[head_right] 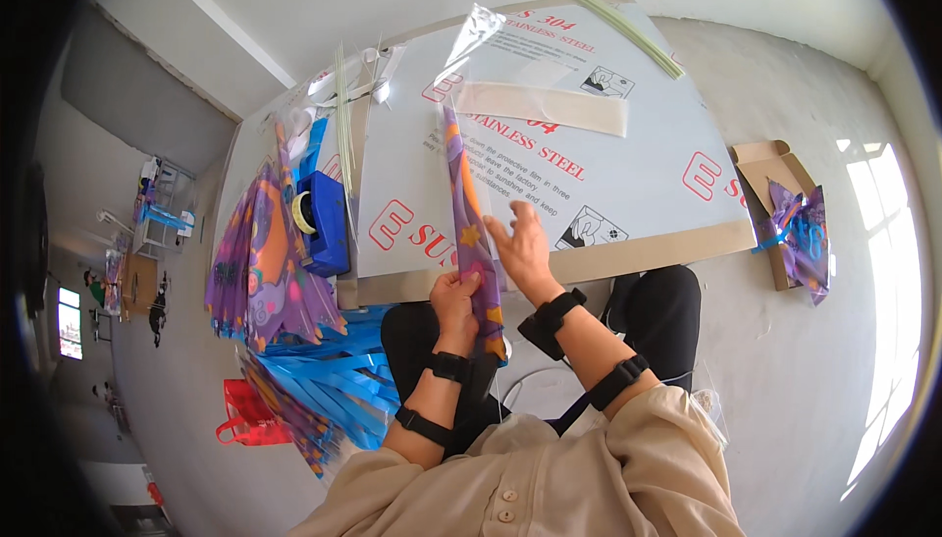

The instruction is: Assembling and packaging colorful kite or streamer objects by folding them and securing them with tape.

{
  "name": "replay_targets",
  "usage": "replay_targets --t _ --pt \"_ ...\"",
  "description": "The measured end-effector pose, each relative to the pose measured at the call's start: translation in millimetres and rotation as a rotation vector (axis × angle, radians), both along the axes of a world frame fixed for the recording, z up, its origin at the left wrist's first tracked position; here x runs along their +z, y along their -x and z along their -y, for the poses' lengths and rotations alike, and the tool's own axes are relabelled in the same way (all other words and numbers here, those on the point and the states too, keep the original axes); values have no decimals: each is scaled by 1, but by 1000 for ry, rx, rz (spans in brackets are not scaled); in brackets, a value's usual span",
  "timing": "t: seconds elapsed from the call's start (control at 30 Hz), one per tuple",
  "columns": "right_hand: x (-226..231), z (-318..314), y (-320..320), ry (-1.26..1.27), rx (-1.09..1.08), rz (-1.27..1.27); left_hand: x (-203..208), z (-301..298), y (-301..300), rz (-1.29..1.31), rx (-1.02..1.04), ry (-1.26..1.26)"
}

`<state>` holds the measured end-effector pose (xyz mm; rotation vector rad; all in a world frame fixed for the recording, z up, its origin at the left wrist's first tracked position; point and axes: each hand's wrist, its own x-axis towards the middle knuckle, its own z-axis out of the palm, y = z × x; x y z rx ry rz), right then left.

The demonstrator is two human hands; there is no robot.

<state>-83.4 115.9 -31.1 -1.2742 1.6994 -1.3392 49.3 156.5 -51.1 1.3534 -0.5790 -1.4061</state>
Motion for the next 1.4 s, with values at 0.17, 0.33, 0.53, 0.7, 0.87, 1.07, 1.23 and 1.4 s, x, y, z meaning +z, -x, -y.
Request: replay_targets --t 0.17,0.33,0.53,0.7,0.87,1.07,1.23,1.4 --pt "-15 0 -4 -521 190 820 1 1 0 -71 -26 2" --pt "-30 5 -19 -368 52 872 8 -21 -2 -208 -122 -5" --pt "-24 3 -21 -309 -58 840 40 -83 -16 -472 -582 -292" --pt "-17 -6 -13 -394 124 677 23 -83 -24 -400 -473 -290" --pt "1 -25 -9 -461 227 517 19 -38 -12 -276 -349 -136" --pt "-8 -34 0 -414 220 540 48 -63 -6 -325 -498 -254" --pt "-4 -41 3 -441 238 650 33 -86 -15 -146 -708 -294" --pt "-12 -49 7 -467 288 605 15 -58 -3 -171 -377 -151"
